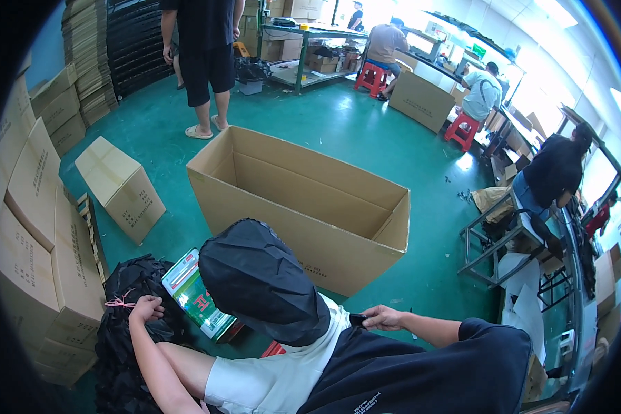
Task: Checking, weighing, and packing black fabric covers into a large cardboard box.
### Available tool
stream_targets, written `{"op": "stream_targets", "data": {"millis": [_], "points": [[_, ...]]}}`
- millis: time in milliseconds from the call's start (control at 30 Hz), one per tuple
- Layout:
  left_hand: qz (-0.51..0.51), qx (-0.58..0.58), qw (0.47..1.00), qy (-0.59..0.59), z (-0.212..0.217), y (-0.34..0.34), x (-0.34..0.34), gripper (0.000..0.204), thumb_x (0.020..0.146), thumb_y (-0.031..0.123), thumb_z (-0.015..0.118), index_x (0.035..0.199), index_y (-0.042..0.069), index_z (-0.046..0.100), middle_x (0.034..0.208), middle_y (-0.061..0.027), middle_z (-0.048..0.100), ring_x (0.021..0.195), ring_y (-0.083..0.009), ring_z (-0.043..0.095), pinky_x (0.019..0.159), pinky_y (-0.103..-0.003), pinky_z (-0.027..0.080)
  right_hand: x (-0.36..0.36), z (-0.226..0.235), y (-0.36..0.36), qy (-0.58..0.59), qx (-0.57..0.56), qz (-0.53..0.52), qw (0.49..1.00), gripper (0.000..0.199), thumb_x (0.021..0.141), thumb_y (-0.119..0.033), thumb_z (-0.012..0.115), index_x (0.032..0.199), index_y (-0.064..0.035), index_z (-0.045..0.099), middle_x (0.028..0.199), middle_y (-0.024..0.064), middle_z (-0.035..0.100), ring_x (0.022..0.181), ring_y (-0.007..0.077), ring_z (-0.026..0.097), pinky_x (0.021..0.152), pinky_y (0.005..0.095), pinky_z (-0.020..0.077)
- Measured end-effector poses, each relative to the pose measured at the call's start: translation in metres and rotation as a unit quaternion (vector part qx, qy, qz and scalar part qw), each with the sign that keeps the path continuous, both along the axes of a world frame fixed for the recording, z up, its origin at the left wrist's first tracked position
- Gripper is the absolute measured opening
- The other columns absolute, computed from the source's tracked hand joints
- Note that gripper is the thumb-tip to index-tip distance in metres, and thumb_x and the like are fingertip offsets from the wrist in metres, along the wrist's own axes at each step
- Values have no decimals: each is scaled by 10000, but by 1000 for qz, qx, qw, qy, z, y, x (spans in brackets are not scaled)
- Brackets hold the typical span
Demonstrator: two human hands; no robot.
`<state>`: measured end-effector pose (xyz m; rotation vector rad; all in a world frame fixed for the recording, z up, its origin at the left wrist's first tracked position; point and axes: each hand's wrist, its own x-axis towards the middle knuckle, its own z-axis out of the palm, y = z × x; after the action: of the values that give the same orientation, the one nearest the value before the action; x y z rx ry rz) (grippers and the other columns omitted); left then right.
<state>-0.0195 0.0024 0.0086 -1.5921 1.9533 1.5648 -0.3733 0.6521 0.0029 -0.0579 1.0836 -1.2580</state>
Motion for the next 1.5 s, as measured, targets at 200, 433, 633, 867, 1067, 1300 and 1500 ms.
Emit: {"op": "stream_targets", "data": {"millis": [200, 433, 633, 867, 1067, 1300, 1500], "points": [[-12, -2, 1000, 9, -7, -2, 0, 356, 958, 334, 611, 1170, 49, 590, 930, -74, 698, 737, -184, 677, 650, -332, 538, 27, -40, -19, 776, 42, 122, 617, 251, 911, -299, 660, 897, -48, 654, 835, 152, 692, 776, 328, 678, 663, 425, 532], [-53, -14, 998, 37, -18, -5, 18, 274, 964, 316, 584, 1024, 50, 612, 806, -94, 680, 594, -197, 634, 515, -331, 491, 18, -39, -52, 740, 119, 276, 602, 304, 948, -300, 534, 1119, -59, 465, 941, 215, 662, 844, 392, 662, 698, 484, 525], [-101, -22, 993, 63, -12, -15, -2, 287, 954, 348, 600, 908, 66, 636, 713, -33, 630, 588, -155, 610, 523, -307, 497, -17, 40, -75, 598, 153, 548, 565, 541, 893, -272, 622, 1323, -9, 426, 1287, 279, 563, 1167, 408, 580, 970, 483, 466], [38, -33, 999, 3, -18, -25, 47, 416, 924, 416, 641, 1172, 82, 628, 950, -32, 683, 733, -143, 630, 657, -306, 498, -18, 167, -163, 701, 86, 195, 681, 283, 803, -66, 653, 1076, 6, 632, 1040, 170, 684, 891, 329, 669, 805, 411, 514], [105, -278, 948, -111, -65, -18, 124, 359, 822, 328, 705, 1018, 26, 708, 1022, -229, 694, 1009, -362, 670, 865, -431, 522, 38, 134, -194, 820, -172, 82, 540, 701, 774, -174, 681, 1390, 33, 418, 1414, 273, 417, 1337, 435, 396, 1125, 483, 306], [255, -174, 889, -337, -136, 69, 160, 525, 877, 362, 669, 1290, 75, 518, 1325, -165, 555, 1213, -352, 559, 992, -461, 470, 54, 97, -204, 821, -156, 108, 539, 798, 873, -343, 600, 1499, 22, 267, 1540, 304, 238, 1421, 466, 259, 1167, 516, 194], [330, -306, 853, -266, -148, 56, 176, 471, 871, 324, 680, 1234, 71, 519, 1260, -159, 570, 1123, -346, 589, 924, -462, 473, 60, 90, -217, 826, -136, 107, 537, 787, 882, -395, 566, 1501, -7, 272, 1532, 310, 243, 1415, 467, 269, 1160, 532, 196]]}}
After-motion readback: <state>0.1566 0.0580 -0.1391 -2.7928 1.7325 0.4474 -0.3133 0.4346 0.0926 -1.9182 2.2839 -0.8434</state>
